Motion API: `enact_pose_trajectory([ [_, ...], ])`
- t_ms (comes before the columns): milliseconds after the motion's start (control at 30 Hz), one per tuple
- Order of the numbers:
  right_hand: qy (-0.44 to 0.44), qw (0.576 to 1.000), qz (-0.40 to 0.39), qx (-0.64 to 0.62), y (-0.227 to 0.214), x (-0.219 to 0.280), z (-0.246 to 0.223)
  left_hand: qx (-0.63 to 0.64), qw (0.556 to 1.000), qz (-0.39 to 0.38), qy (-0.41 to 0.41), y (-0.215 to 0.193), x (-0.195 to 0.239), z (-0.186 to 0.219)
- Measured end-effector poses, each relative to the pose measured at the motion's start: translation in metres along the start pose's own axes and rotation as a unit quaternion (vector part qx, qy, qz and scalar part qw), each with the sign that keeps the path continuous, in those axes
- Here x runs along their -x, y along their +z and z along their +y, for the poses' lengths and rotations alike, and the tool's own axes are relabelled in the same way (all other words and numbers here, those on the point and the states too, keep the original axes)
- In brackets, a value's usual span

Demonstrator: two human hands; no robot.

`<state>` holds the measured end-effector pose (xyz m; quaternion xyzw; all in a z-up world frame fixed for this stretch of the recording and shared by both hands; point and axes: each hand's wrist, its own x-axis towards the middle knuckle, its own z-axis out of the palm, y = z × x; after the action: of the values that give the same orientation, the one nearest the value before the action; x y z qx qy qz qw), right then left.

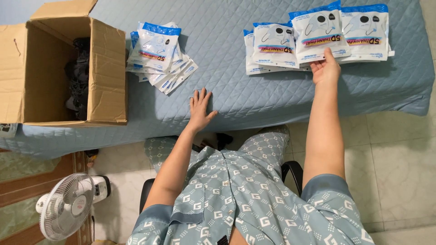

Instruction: The person sits on a chair and handles black face masks, placing them into white plastic packaging bags. They repeatedly pick up masks from a cardboard box and the bed surface, insert them into the bags, and arrange the packaged items.

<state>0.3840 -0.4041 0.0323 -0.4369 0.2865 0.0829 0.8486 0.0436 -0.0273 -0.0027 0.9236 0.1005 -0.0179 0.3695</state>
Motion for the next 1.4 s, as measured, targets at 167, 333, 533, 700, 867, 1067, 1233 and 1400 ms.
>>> enact_pose_trajectory([
  [167,-0.008,0.999,-0.036,0.025,-0.003,0.038,0.002,-0.002,1.0,0.013,0.002,0.006,-0.001,-0.005],
  [333,-0.06,0.996,-0.001,0.06,-0.031,0.045,0.043,-0.033,0.999,0.037,0.0,0.012,0.001,-0.007],
  [533,-0.124,0.987,-0.001,0.106,-0.003,0.121,0.146,-0.087,0.995,0.054,0.01,0.02,0.004,-0.014],
  [700,-0.175,0.908,-0.239,0.295,0.043,0.17,0.234,-0.05,0.997,0.0,0.054,0.016,0.029,-0.019],
  [867,-0.327,0.716,-0.399,0.471,0.086,0.182,0.281,0.107,0.99,-0.093,0.028,-0.032,0.076,-0.018],
  [1067,-0.432,0.432,-0.391,0.688,0.125,0.215,0.309,0.228,0.964,-0.133,-0.019,-0.179,0.141,0.011],
  [1233,-0.487,0.363,-0.367,0.705,0.131,0.225,0.312,0.262,0.963,-0.062,0.016,-0.298,0.187,0.015],
  [1400,-0.547,0.34,-0.346,0.682,0.13,0.222,0.316,0.224,0.958,0.171,0.051,-0.386,0.209,-0.015],
])
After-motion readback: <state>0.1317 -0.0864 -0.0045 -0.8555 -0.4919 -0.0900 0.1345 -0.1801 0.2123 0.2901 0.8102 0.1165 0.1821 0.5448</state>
